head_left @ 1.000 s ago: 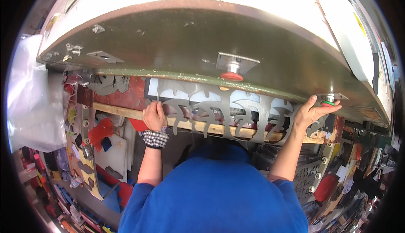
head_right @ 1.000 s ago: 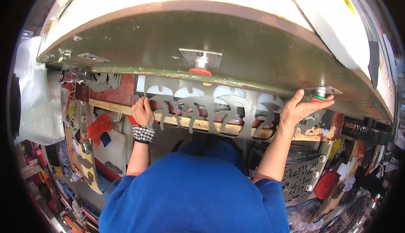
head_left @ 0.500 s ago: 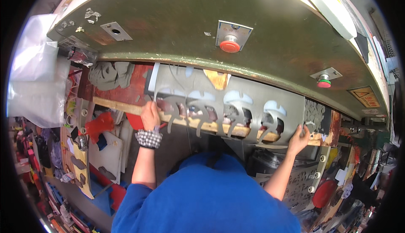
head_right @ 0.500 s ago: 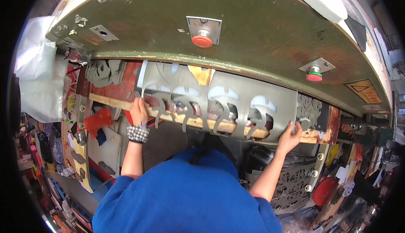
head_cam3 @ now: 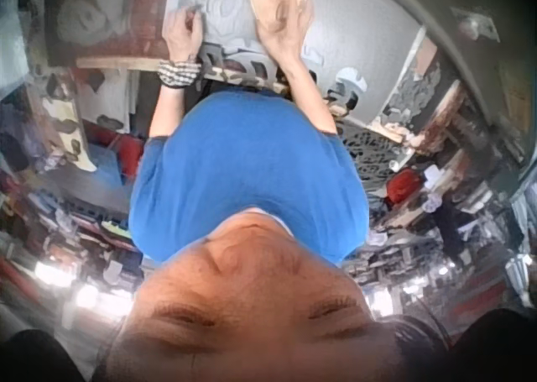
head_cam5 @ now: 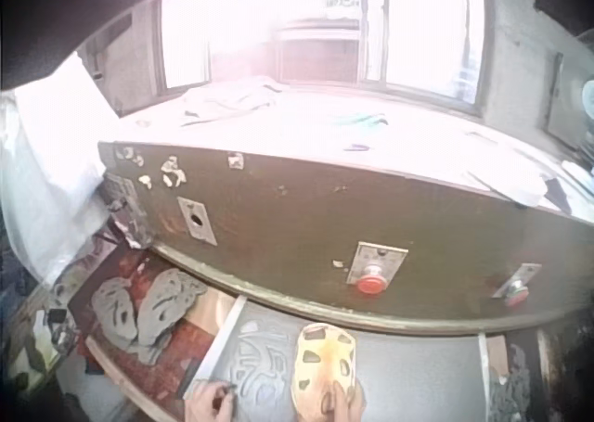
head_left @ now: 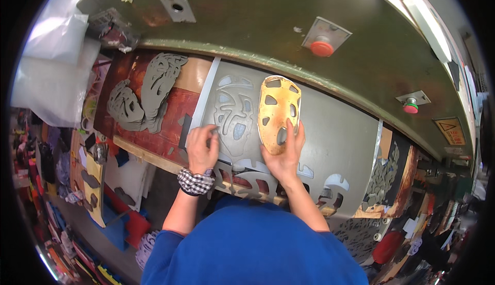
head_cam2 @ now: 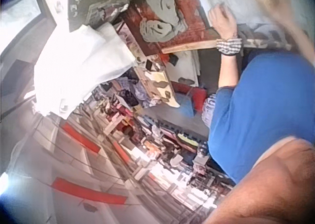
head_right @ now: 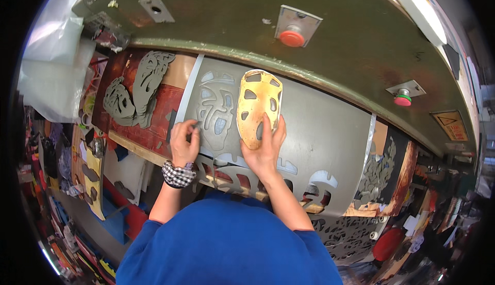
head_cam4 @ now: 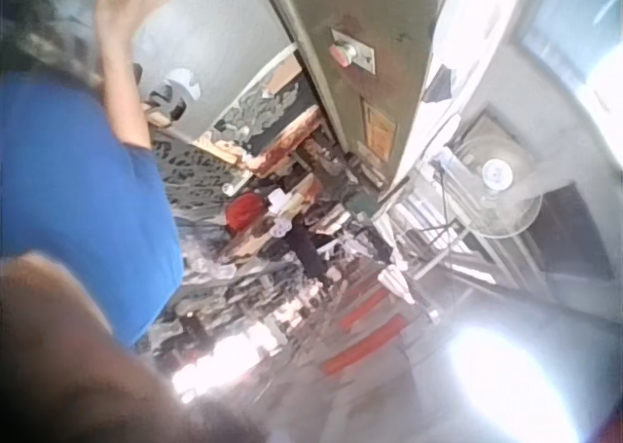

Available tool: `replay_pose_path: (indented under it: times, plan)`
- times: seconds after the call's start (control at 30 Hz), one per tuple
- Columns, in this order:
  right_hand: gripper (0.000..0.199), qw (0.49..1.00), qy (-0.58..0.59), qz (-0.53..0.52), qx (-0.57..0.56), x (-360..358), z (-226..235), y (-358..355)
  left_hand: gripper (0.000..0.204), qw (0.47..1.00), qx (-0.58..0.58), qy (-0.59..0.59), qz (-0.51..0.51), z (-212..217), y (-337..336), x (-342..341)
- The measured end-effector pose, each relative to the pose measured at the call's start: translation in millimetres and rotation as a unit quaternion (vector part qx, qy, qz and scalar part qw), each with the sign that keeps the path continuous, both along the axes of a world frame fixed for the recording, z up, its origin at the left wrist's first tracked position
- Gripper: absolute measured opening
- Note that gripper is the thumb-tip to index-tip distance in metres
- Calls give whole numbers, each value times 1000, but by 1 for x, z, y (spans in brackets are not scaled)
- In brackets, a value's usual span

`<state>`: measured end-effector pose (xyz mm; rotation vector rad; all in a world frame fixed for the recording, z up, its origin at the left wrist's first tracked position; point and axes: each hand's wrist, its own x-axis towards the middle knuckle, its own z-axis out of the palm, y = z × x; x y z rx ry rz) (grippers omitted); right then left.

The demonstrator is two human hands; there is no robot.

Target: The person operates a die-cutting machine to cut decorative shapes from sheets of material. They place a sheet and a die on the machine, press a button to cut, then remove the cut pieces and the remaining sheet. The person repeats this process with multiple sheets and dies, occasionally using tape to secure the dies.

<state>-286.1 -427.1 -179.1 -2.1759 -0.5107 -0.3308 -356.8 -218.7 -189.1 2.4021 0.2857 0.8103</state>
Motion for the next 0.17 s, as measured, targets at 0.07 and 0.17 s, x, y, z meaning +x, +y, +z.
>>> replay_pose_path:
  times: [0.07,0.17]
  plan:
    - [100,986,112,7,122,-18,0,-12,18,998,-48,13,-47,3,-14,0]
    - [105,875,271,85,393,-25,10,-36,16,983,-152,22,-103,9,-34,8]
